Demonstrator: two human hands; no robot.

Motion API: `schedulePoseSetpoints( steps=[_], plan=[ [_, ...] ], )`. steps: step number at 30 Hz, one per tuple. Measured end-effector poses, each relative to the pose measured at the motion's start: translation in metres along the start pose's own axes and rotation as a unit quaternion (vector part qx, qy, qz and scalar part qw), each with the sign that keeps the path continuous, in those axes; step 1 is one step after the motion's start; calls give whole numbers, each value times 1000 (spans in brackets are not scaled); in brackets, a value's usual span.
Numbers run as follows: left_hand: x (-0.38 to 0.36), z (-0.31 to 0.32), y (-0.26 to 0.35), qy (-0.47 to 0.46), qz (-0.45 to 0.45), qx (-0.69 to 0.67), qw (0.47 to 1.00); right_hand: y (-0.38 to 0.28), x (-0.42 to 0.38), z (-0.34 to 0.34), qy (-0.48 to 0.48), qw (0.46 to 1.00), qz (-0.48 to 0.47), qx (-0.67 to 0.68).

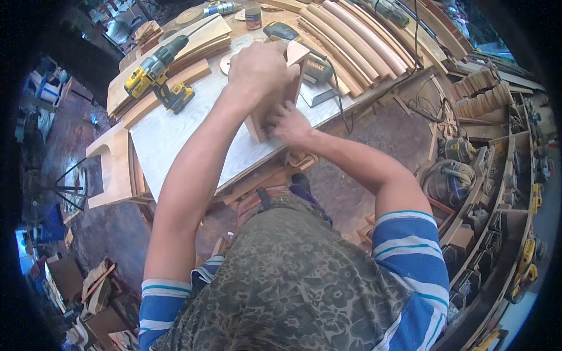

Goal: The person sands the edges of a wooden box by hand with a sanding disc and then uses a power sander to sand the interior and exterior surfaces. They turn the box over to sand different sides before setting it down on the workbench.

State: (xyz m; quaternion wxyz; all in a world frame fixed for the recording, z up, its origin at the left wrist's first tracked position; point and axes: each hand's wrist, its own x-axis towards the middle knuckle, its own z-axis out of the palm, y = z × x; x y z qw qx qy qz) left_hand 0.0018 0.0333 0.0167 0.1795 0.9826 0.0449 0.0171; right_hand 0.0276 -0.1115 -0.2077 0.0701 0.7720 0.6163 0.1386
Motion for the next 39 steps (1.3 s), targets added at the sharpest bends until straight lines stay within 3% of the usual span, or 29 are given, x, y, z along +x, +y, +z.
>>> schedulePoseSetpoints(
  steps=[3,5,8,14,16,21,24,29,32,39],
  plan=[
    [-2,4,-2,1,4,-8,1000,14,-2,0,11,1000,10,-15],
    [-2,4,-3,8,12,-11,1000,5,1,-3,-31,999,8,-40],
    [-2,7,-4,31,9,-21,999,5,2,0,15,999,-25,-27],
    [-1,10,-5,39,7,-24,999,-3,4,-13,-78,993,76,-53],
    [-3,12,-4,73,18,-11,997,-13,3,-6,-100,979,175,-19],
    [-3,6,0,66,11,-7,998,-25,-3,-10,-63,984,169,-8],
    [-4,4,0,31,8,-10,999,-14,-1,-14,-71,972,223,0],
    [-1,4,-2,11,5,3,1000,-21,-4,-2,1,980,194,-50],
    [-7,8,0,30,16,0,999,-14,0,-6,-92,973,209,-22],
    [-4,8,-1,25,27,0,999,-14,-1,-12,-78,971,226,30]
  ],
)
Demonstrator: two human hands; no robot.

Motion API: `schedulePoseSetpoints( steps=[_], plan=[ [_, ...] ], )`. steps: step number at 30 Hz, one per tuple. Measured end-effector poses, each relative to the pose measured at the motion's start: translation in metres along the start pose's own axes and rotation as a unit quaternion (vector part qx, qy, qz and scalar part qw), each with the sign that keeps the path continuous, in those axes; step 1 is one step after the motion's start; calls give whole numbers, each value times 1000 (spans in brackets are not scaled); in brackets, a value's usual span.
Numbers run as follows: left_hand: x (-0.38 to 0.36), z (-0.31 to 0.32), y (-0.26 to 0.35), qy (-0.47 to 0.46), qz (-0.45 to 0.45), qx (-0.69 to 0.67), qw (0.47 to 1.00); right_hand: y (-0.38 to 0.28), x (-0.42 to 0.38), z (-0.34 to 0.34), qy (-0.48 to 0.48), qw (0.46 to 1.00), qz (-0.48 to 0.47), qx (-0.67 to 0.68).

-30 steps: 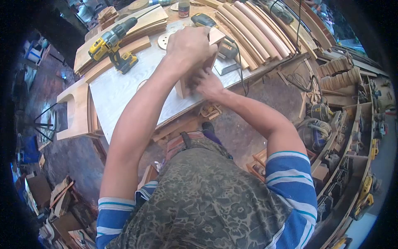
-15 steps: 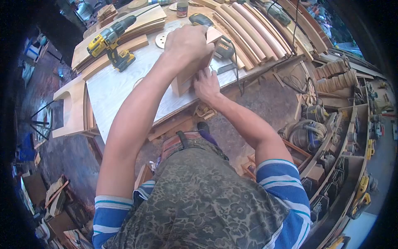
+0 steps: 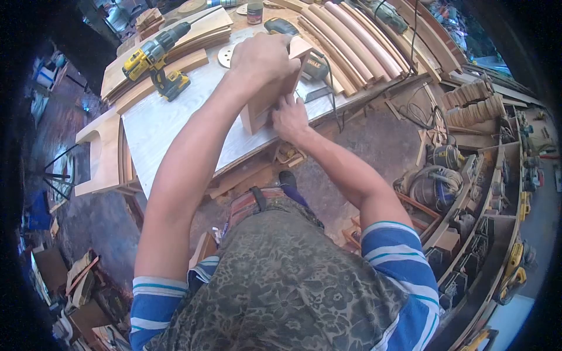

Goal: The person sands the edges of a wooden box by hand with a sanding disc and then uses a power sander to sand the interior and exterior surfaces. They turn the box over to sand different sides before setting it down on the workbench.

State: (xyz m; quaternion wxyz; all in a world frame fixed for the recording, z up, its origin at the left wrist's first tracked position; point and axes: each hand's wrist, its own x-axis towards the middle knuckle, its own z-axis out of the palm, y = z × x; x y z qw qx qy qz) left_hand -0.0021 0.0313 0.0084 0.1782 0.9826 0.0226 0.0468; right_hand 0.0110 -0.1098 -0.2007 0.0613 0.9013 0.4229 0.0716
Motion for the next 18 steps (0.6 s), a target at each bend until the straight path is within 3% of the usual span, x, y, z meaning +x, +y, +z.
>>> schedulePoseSetpoints(
  steps=[1,3,4,6,8,10,12,14,16,18],
  plan=[
    [-2,-1,0,0,-4,-2,1000,-5,-3,3,3,1000,0,-2],
    [0,-7,0,7,-8,0,1000,-26,-14,12,103,993,-54,-19],
    [0,-9,1,-3,-16,2,1000,-32,-21,-1,105,993,-51,-17],
    [-4,-7,4,-23,-20,4,1000,-39,-44,-23,30,989,-23,146],
    [-8,-12,2,-31,-22,-10,999,-33,-69,-6,65,981,2,183],
    [-14,-12,-4,-22,-22,-3,1000,-30,-106,-6,78,945,132,290],
    [-27,-16,-14,-27,-42,-18,999,-18,-143,11,73,904,204,367],
    [-45,-16,-29,0,-70,-15,997,-1,-177,42,87,791,325,511],
    [-67,-20,-42,36,-103,-25,994,29,-202,54,38,676,420,603],
    [-91,-20,-47,46,-115,-25,992,58,-211,68,13,533,428,730]
  ],
)
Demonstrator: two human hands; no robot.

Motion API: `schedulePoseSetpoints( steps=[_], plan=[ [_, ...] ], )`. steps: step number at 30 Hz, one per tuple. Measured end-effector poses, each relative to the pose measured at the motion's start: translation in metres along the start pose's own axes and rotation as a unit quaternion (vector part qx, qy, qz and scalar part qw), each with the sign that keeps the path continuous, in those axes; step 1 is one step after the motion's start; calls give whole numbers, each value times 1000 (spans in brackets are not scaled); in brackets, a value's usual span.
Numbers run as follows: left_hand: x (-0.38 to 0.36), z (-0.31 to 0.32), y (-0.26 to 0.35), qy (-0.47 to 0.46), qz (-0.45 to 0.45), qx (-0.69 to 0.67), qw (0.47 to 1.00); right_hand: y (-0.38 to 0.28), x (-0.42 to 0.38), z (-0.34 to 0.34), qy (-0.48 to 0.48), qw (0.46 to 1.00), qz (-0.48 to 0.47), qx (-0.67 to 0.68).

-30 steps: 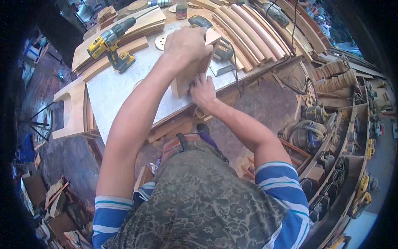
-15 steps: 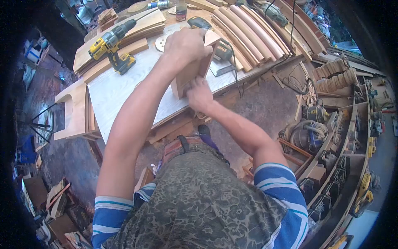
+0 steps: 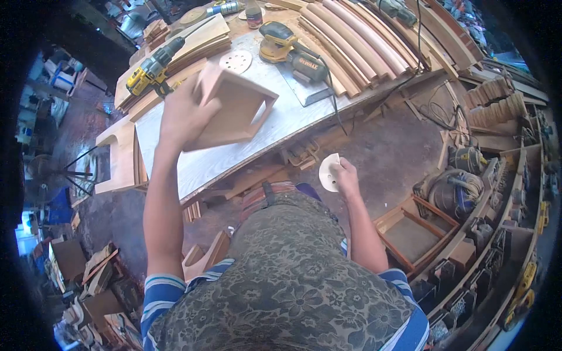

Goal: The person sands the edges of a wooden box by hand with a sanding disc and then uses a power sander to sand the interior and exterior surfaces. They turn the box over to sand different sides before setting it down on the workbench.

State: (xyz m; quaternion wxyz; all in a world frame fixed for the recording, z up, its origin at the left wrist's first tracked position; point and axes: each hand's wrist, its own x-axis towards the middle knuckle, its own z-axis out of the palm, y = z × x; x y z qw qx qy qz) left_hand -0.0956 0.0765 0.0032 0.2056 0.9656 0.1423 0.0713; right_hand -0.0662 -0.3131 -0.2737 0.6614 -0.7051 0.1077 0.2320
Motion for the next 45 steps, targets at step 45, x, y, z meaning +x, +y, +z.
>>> schedulePoseSetpoints(
  steps=[45],
  plan=[
    [-167,116,48,268,-351,-604,663,-244,-10,-40,-537,808,-75,233]
  ],
)
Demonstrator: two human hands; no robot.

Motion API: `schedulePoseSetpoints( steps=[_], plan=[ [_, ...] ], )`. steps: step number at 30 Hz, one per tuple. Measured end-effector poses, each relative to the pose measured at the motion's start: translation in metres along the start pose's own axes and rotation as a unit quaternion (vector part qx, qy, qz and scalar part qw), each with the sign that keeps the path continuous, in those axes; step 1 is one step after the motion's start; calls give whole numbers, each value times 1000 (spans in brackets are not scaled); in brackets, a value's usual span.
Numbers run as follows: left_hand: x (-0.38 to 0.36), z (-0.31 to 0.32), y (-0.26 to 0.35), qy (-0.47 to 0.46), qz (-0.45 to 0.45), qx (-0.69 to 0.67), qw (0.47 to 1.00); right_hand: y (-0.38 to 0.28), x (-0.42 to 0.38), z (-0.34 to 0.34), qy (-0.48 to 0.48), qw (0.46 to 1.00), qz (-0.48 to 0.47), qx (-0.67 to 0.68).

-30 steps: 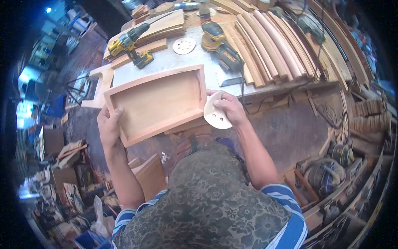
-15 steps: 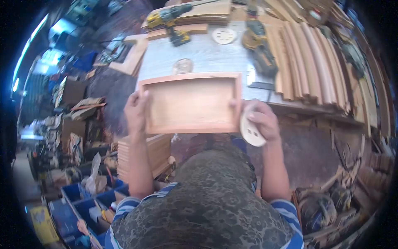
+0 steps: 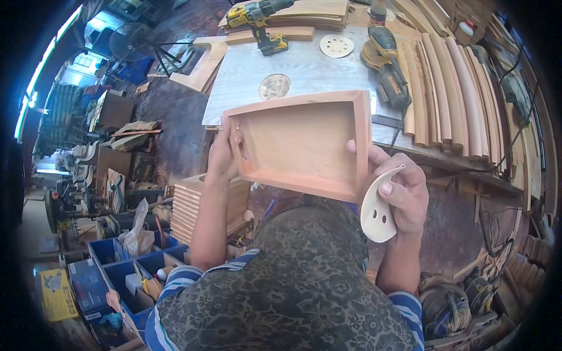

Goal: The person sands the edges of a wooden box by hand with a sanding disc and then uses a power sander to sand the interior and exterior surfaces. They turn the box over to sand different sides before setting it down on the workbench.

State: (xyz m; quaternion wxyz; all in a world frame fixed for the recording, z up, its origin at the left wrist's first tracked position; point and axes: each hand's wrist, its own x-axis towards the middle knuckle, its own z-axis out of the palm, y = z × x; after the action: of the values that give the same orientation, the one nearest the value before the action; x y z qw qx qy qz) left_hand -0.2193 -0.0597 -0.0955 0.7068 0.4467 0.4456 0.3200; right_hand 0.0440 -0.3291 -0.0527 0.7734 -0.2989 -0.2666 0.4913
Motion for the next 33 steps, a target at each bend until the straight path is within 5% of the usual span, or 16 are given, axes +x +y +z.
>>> schedulePoseSetpoints(
  steps=[6,12,15,18,20,23,33],
  plan=[
    [0,10,-1,-54,-36,-142,988,-5,3,1,-10,999,-41,-3],
    [6,13,-13,85,-2,-125,988,-4,5,-9,8,999,-23,40],
    [11,8,-21,114,-8,-61,992,2,11,2,45,998,-34,10],
    [15,13,-21,151,84,77,982,18,16,-9,58,998,-16,-18],
    [12,9,-8,123,71,268,953,32,27,-24,77,996,-2,-47],
    [36,-18,-12,35,43,298,953,60,55,-56,93,991,48,-89],
    [127,-66,-5,-16,-136,126,983,120,133,-89,176,978,108,5]
  ],
)
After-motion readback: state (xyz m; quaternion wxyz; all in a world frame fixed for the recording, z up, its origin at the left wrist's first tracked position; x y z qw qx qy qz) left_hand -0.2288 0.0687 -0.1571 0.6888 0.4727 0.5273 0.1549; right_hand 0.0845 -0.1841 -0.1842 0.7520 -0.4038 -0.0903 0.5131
